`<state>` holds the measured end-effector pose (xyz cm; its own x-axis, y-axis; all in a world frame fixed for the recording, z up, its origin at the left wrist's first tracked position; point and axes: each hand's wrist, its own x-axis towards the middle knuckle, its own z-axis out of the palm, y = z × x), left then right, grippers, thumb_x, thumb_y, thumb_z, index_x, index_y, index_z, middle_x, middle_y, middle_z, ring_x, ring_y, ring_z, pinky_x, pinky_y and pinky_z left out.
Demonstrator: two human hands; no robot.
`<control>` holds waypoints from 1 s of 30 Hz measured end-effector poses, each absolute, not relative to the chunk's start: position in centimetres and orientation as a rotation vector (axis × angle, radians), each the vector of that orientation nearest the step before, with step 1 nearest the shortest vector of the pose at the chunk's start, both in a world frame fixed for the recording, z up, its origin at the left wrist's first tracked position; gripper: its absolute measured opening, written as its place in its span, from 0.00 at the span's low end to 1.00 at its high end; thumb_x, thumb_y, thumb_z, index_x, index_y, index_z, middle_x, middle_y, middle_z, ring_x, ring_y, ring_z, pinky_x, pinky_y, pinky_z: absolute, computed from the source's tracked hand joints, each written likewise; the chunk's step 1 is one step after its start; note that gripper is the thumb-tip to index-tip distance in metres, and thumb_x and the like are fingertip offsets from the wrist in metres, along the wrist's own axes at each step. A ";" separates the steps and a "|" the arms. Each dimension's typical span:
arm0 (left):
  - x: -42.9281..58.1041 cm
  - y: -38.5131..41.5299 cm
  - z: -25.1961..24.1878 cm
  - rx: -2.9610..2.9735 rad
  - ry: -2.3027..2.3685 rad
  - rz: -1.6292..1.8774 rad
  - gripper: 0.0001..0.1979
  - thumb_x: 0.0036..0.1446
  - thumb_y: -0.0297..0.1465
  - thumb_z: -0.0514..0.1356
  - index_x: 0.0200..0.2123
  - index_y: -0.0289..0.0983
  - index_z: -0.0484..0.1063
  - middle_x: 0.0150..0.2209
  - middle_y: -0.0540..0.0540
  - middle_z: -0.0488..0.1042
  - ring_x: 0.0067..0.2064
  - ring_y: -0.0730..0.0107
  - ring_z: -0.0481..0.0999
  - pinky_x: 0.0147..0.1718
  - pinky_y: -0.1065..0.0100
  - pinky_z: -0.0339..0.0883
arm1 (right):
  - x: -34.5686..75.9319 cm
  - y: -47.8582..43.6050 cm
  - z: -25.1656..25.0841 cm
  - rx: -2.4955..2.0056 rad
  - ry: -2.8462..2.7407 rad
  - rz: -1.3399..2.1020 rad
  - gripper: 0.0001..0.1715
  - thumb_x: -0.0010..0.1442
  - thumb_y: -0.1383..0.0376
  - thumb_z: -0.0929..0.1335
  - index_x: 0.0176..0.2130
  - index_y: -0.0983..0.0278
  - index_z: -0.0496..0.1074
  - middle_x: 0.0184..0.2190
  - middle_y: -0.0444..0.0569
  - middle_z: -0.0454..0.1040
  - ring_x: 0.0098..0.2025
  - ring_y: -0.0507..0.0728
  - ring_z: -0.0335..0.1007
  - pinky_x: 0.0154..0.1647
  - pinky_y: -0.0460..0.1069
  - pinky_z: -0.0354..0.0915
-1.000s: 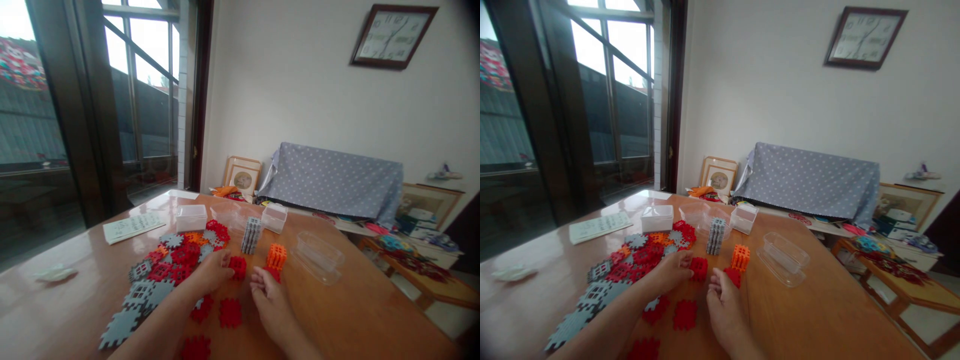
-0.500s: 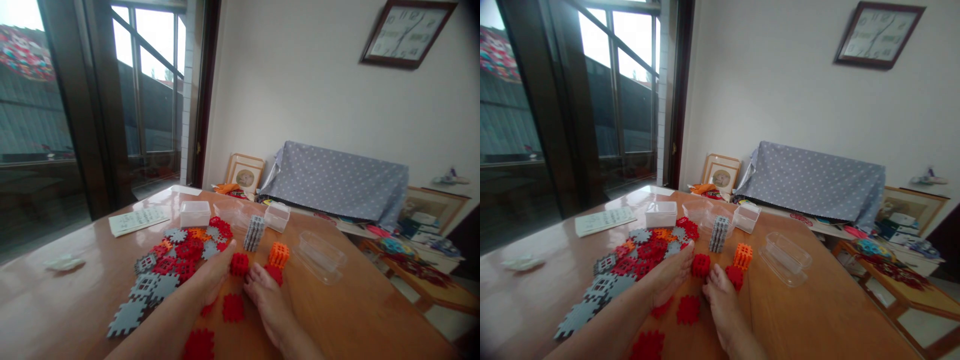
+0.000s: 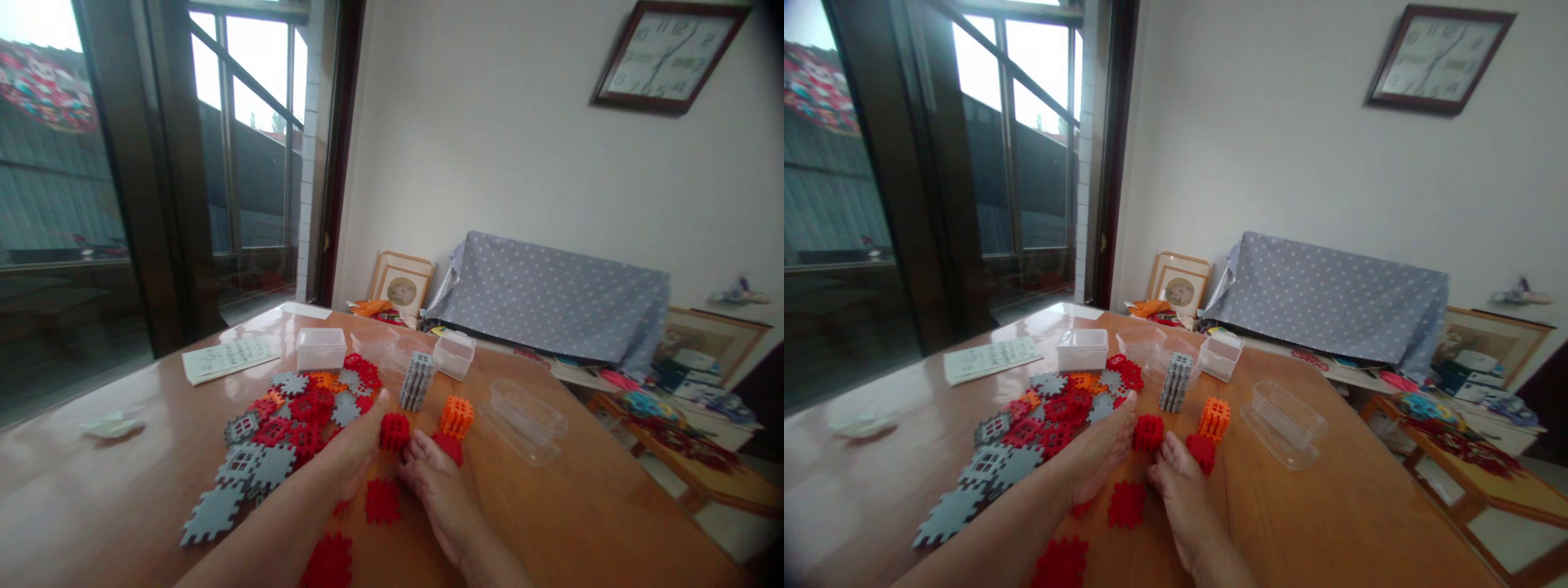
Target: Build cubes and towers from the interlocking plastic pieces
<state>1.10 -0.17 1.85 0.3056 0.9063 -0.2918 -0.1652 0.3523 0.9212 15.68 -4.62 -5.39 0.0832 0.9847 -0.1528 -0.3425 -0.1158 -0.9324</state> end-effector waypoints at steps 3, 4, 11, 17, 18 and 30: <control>1.1 -0.2 2.0 0.927 1.014 0.864 0.40 0.60 0.57 0.53 0.65 0.35 0.57 0.70 0.36 0.52 0.72 0.54 0.46 0.68 0.53 0.48 | 15.6 -4.7 -5.1 -1.106 -0.862 1.354 0.39 0.52 0.67 0.70 0.63 0.61 0.65 0.67 0.55 0.61 0.68 0.61 0.57 0.66 0.57 0.58; 1.0 -0.2 2.0 0.930 1.024 0.852 0.40 0.60 0.57 0.51 0.65 0.35 0.57 0.71 0.35 0.51 0.73 0.55 0.46 0.68 0.53 0.45 | 15.5 -4.7 -5.0 -1.106 -0.885 1.349 0.37 0.52 0.67 0.70 0.61 0.60 0.67 0.66 0.54 0.62 0.68 0.61 0.57 0.66 0.57 0.58; 0.8 -0.2 2.2 0.959 1.054 0.830 0.39 0.59 0.57 0.52 0.62 0.34 0.62 0.69 0.36 0.56 0.71 0.53 0.51 0.68 0.52 0.45 | 15.6 -4.9 -4.7 -1.066 -0.949 1.342 0.35 0.52 0.69 0.68 0.60 0.60 0.69 0.64 0.51 0.67 0.68 0.61 0.58 0.68 0.59 0.55; 0.7 -0.1 1.9 0.947 1.007 0.811 0.38 0.56 0.60 0.53 0.56 0.35 0.70 0.66 0.35 0.63 0.69 0.51 0.57 0.66 0.54 0.52 | 15.7 -4.8 -5.2 -1.074 -0.901 1.365 0.37 0.52 0.68 0.70 0.61 0.62 0.68 0.65 0.51 0.65 0.68 0.61 0.58 0.68 0.58 0.53; 0.7 -0.1 1.9 0.946 1.005 0.800 0.39 0.56 0.61 0.52 0.55 0.35 0.71 0.66 0.35 0.64 0.69 0.50 0.57 0.66 0.54 0.52 | 15.7 -4.7 -5.3 -1.073 -0.892 1.373 0.37 0.51 0.68 0.70 0.61 0.62 0.68 0.65 0.51 0.65 0.68 0.61 0.58 0.68 0.57 0.53; 0.0 0.7 1.4 0.905 0.947 0.907 0.36 0.53 0.58 0.59 0.53 0.36 0.73 0.57 0.36 0.75 0.63 0.48 0.67 0.56 0.56 0.67 | 17.0 -5.8 -4.0 -1.441 -1.525 0.819 0.13 0.58 0.63 0.68 0.44 0.62 0.74 0.40 0.50 0.77 0.43 0.60 0.73 0.48 0.54 0.67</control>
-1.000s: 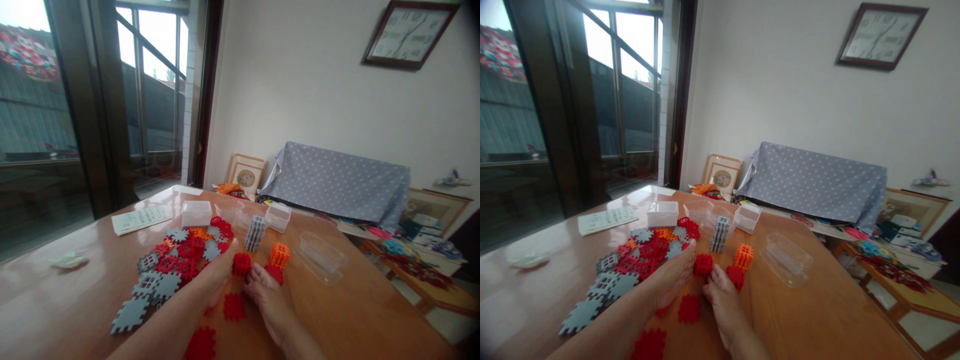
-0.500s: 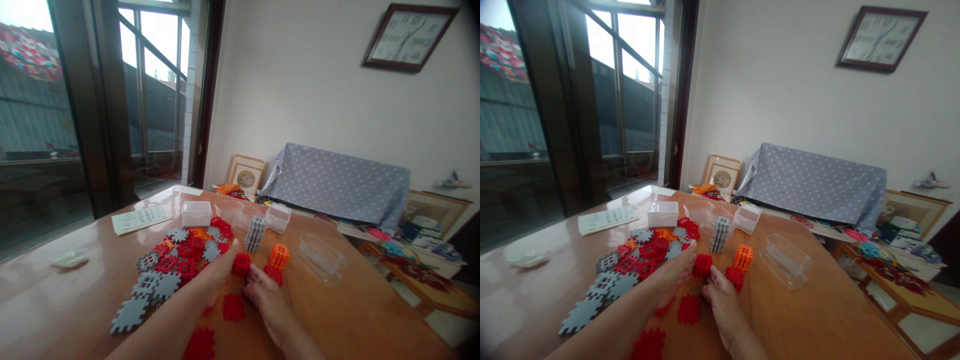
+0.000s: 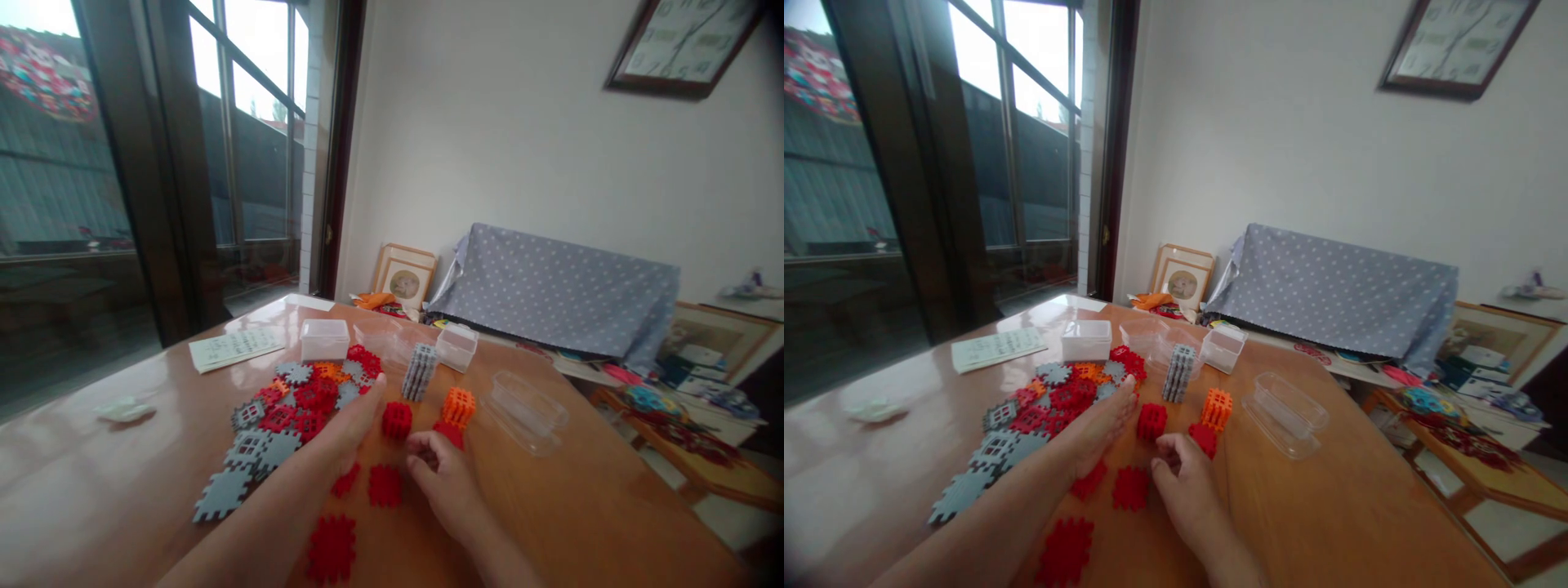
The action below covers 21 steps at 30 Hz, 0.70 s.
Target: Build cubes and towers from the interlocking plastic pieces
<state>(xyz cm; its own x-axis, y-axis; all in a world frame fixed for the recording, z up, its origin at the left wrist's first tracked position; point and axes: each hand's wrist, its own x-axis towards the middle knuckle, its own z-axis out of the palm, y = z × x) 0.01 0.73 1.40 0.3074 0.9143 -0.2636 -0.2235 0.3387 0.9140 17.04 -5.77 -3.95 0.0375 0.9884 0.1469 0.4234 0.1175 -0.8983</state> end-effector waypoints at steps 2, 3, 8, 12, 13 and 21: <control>-0.1 0.8 1.7 0.889 0.981 0.914 0.37 0.52 0.59 0.60 0.52 0.34 0.74 0.54 0.34 0.77 0.59 0.46 0.72 0.52 0.55 0.70 | 17.2 -6.5 -3.3 -1.474 -1.759 0.736 0.17 0.56 0.62 0.70 0.46 0.61 0.75 0.42 0.49 0.74 0.44 0.59 0.71 0.47 0.53 0.66; -0.1 0.9 1.9 0.884 0.997 0.923 0.36 0.52 0.58 0.60 0.51 0.34 0.74 0.52 0.33 0.78 0.57 0.46 0.74 0.50 0.55 0.71 | 17.2 -6.9 -2.9 -1.484 -1.860 0.712 0.21 0.55 0.61 0.71 0.49 0.60 0.74 0.44 0.49 0.73 0.45 0.59 0.70 0.48 0.53 0.65; -0.2 0.9 2.3 0.898 1.012 1.024 0.29 0.53 0.55 0.62 0.45 0.37 0.76 0.49 0.36 0.80 0.52 0.51 0.77 0.46 0.58 0.71 | 16.6 -8.1 -1.8 -1.581 -2.096 0.609 0.27 0.50 0.60 0.75 0.50 0.58 0.74 0.44 0.49 0.70 0.47 0.60 0.67 0.48 0.52 0.64; -0.2 1.2 1.9 1.018 1.076 1.055 0.28 0.49 0.55 0.64 0.41 0.36 0.76 0.44 0.39 0.80 0.49 0.52 0.76 0.43 0.60 0.68 | 16.3 -7.8 -1.7 -1.619 -2.094 0.591 0.19 0.50 0.61 0.75 0.43 0.59 0.76 0.41 0.47 0.69 0.44 0.58 0.67 0.43 0.50 0.63; -0.2 1.2 1.7 1.064 1.088 1.058 0.28 0.48 0.55 0.64 0.39 0.36 0.75 0.42 0.40 0.79 0.48 0.53 0.76 0.43 0.61 0.68 | 16.4 -7.8 -1.7 -1.623 -2.094 0.587 0.19 0.49 0.60 0.75 0.43 0.60 0.75 0.41 0.47 0.69 0.44 0.58 0.67 0.43 0.50 0.63; -0.1 1.5 0.8 1.243 1.031 1.098 0.23 0.54 0.52 0.60 0.37 0.37 0.73 0.38 0.46 0.76 0.40 0.63 0.74 0.37 0.67 0.63 | 17.8 -7.7 -2.0 -1.634 -2.007 0.624 0.21 0.45 0.61 0.76 0.40 0.60 0.72 0.39 0.45 0.71 0.38 0.56 0.66 0.37 0.48 0.61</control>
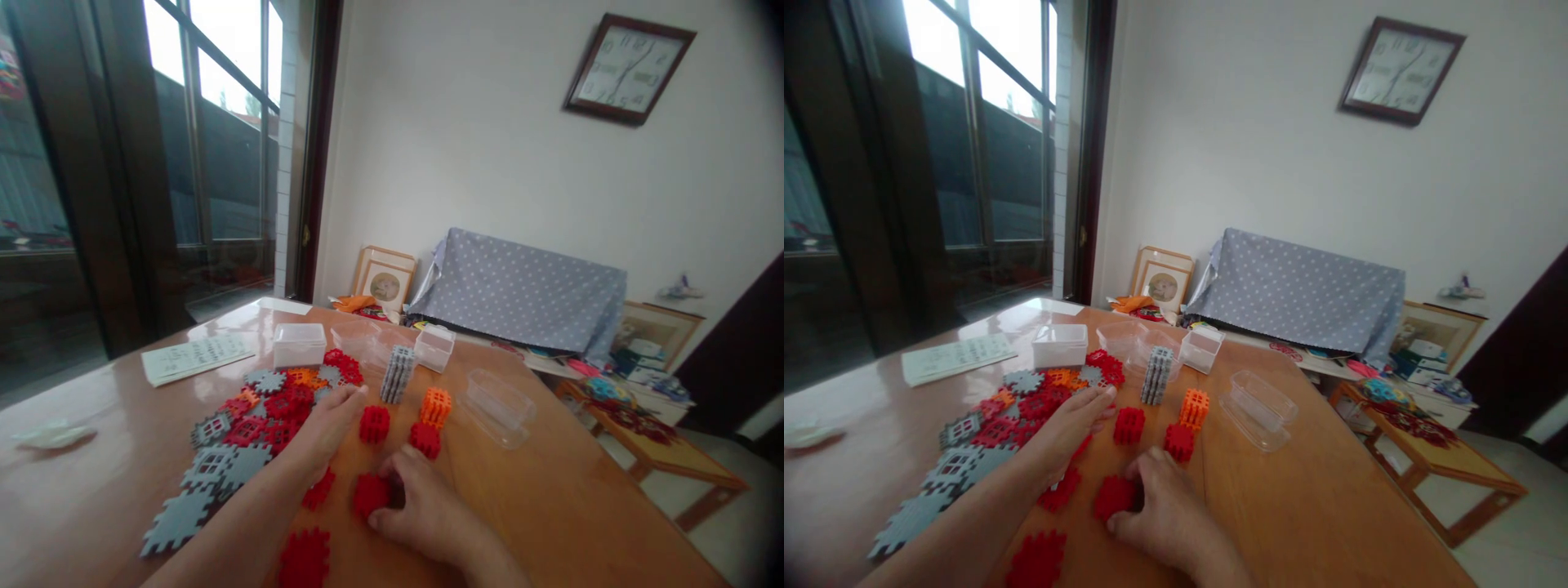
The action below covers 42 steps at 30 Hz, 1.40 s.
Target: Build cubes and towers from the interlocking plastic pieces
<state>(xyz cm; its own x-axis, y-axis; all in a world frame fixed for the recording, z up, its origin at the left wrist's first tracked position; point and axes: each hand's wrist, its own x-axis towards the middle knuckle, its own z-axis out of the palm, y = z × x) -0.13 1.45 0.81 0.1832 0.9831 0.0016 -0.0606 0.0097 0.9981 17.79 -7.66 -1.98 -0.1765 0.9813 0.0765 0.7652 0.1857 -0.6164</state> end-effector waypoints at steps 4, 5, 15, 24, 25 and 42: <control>-0.2 1.8 0.3 1.320 1.027 1.114 0.20 0.57 0.49 0.59 0.37 0.38 0.72 0.36 0.48 0.74 0.40 0.64 0.73 0.39 0.67 0.62 | 20.4 -6.5 -2.0 -1.572 -1.758 0.608 0.18 0.48 0.63 0.74 0.41 0.61 0.72 0.38 0.46 0.73 0.39 0.56 0.69 0.40 0.49 0.63; -0.2 1.8 0.3 1.331 1.026 1.114 0.19 0.57 0.49 0.59 0.36 0.38 0.72 0.35 0.48 0.74 0.39 0.64 0.72 0.39 0.67 0.62 | 21.2 -6.1 -2.0 -1.560 -1.693 0.580 0.18 0.49 0.63 0.73 0.42 0.61 0.72 0.38 0.46 0.74 0.39 0.56 0.69 0.40 0.50 0.64; -0.3 1.7 0.6 1.397 1.035 1.077 0.18 0.55 0.48 0.60 0.31 0.39 0.68 0.28 0.53 0.67 0.32 0.69 0.66 0.34 0.69 0.57 | 26.5 -3.8 -3.2 -1.664 -1.495 0.449 0.22 0.52 0.58 0.71 0.46 0.64 0.74 0.43 0.51 0.76 0.45 0.60 0.71 0.50 0.54 0.65; -0.3 1.9 0.6 1.398 1.044 1.058 0.18 0.55 0.48 0.60 0.31 0.38 0.68 0.29 0.52 0.68 0.32 0.69 0.66 0.33 0.68 0.57 | 26.9 -2.7 -5.1 -1.649 -1.613 0.435 0.23 0.53 0.60 0.71 0.48 0.64 0.74 0.47 0.52 0.77 0.49 0.60 0.72 0.53 0.55 0.64; -0.3 1.9 0.7 1.400 1.049 1.057 0.18 0.55 0.48 0.61 0.31 0.38 0.68 0.28 0.52 0.67 0.32 0.69 0.65 0.33 0.68 0.57 | 26.9 -2.7 -5.3 -1.649 -1.616 0.440 0.23 0.53 0.60 0.70 0.49 0.64 0.74 0.47 0.52 0.77 0.49 0.60 0.72 0.53 0.55 0.64; -1.7 2.6 1.2 1.306 1.042 1.169 0.22 0.52 0.51 0.62 0.35 0.36 0.73 0.34 0.46 0.75 0.39 0.63 0.72 0.37 0.67 0.62 | 22.5 -5.0 -2.4 -1.591 -1.627 0.316 0.16 0.58 0.59 0.68 0.46 0.61 0.73 0.43 0.51 0.75 0.45 0.59 0.71 0.50 0.54 0.66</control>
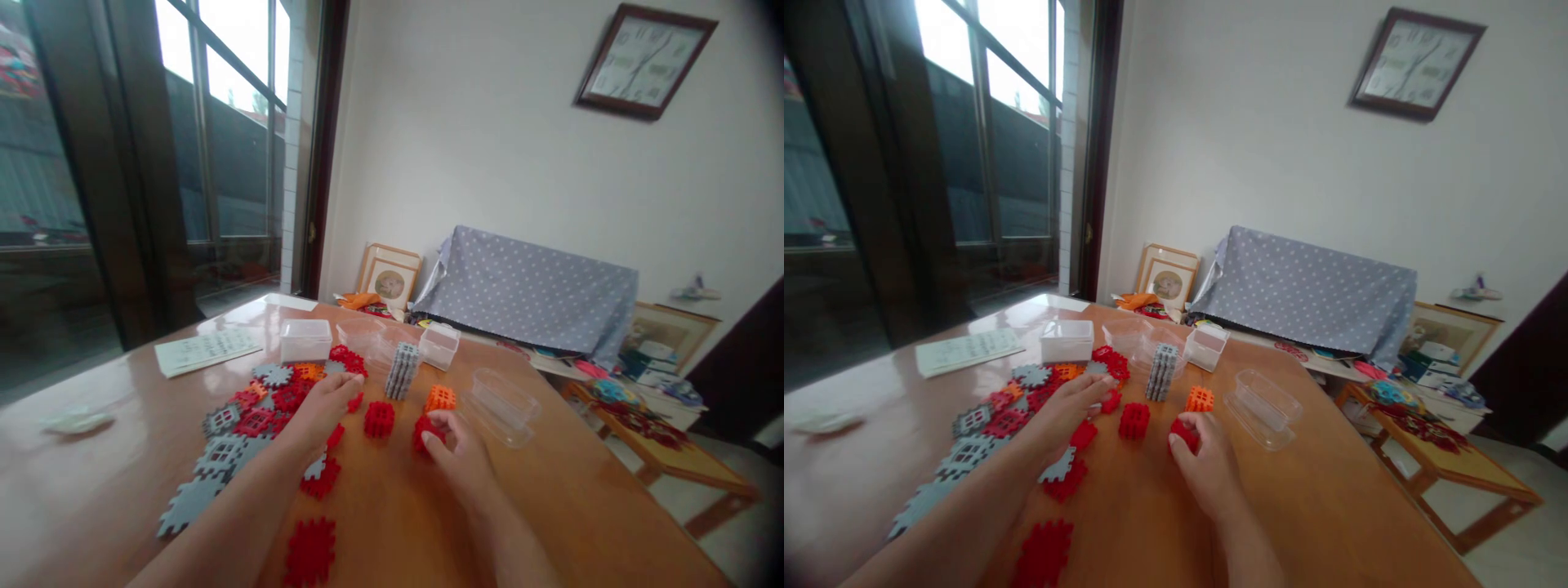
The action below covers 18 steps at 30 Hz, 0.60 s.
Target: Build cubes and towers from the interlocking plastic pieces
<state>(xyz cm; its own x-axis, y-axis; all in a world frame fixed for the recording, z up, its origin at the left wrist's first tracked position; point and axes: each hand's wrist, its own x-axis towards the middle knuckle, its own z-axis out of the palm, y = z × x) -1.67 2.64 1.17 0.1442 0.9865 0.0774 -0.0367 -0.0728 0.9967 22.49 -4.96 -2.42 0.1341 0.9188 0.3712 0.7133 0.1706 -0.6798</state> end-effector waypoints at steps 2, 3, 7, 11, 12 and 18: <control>-2.1 2.8 1.3 1.257 1.049 1.205 0.23 0.50 0.51 0.63 0.35 0.36 0.74 0.35 0.45 0.76 0.39 0.62 0.73 0.36 0.66 0.63 | 19.5 -6.5 -1.4 -1.518 -1.785 0.338 0.16 0.58 0.59 0.69 0.46 0.60 0.74 0.44 0.51 0.75 0.47 0.60 0.70 0.51 0.54 0.65; -2.2 2.9 1.3 1.236 1.057 1.221 0.24 0.49 0.51 0.64 0.36 0.36 0.74 0.35 0.45 0.76 0.39 0.62 0.74 0.36 0.66 0.63 | 17.9 -7.4 -0.8 -1.465 -1.890 0.377 0.18 0.59 0.59 0.69 0.49 0.59 0.74 0.48 0.51 0.74 0.51 0.60 0.68 0.54 0.54 0.64; -2.8 3.5 1.2 1.189 1.082 1.252 0.25 0.49 0.53 0.63 0.37 0.37 0.73 0.40 0.44 0.78 0.42 0.61 0.75 0.38 0.66 0.64 | 12.5 -9.8 0.3 -1.231 -2.279 0.603 0.37 0.56 0.48 0.72 0.62 0.52 0.65 0.63 0.50 0.64 0.63 0.64 0.60 0.63 0.58 0.57; -3.5 4.2 0.8 1.162 1.115 1.254 0.26 0.50 0.53 0.62 0.40 0.37 0.73 0.44 0.43 0.79 0.47 0.59 0.75 0.41 0.65 0.63 | 10.1 -9.4 -1.0 -1.137 -2.494 0.728 0.53 0.53 0.41 0.71 0.69 0.49 0.52 0.73 0.53 0.46 0.72 0.72 0.40 0.69 0.67 0.43; -3.6 4.3 0.8 1.152 1.121 1.254 0.26 0.50 0.53 0.62 0.41 0.38 0.73 0.45 0.43 0.79 0.48 0.58 0.75 0.42 0.64 0.63 | 9.9 -9.0 -1.5 -1.146 -2.509 0.741 0.52 0.54 0.41 0.71 0.70 0.49 0.51 0.73 0.53 0.45 0.73 0.73 0.38 0.69 0.69 0.41; -3.8 4.9 0.6 1.098 1.114 1.252 0.26 0.48 0.53 0.63 0.40 0.37 0.73 0.46 0.41 0.79 0.49 0.56 0.75 0.43 0.63 0.62 | 11.2 -8.1 -2.2 -1.322 -2.429 0.651 0.34 0.60 0.48 0.69 0.62 0.52 0.67 0.70 0.53 0.54 0.70 0.71 0.49 0.68 0.67 0.46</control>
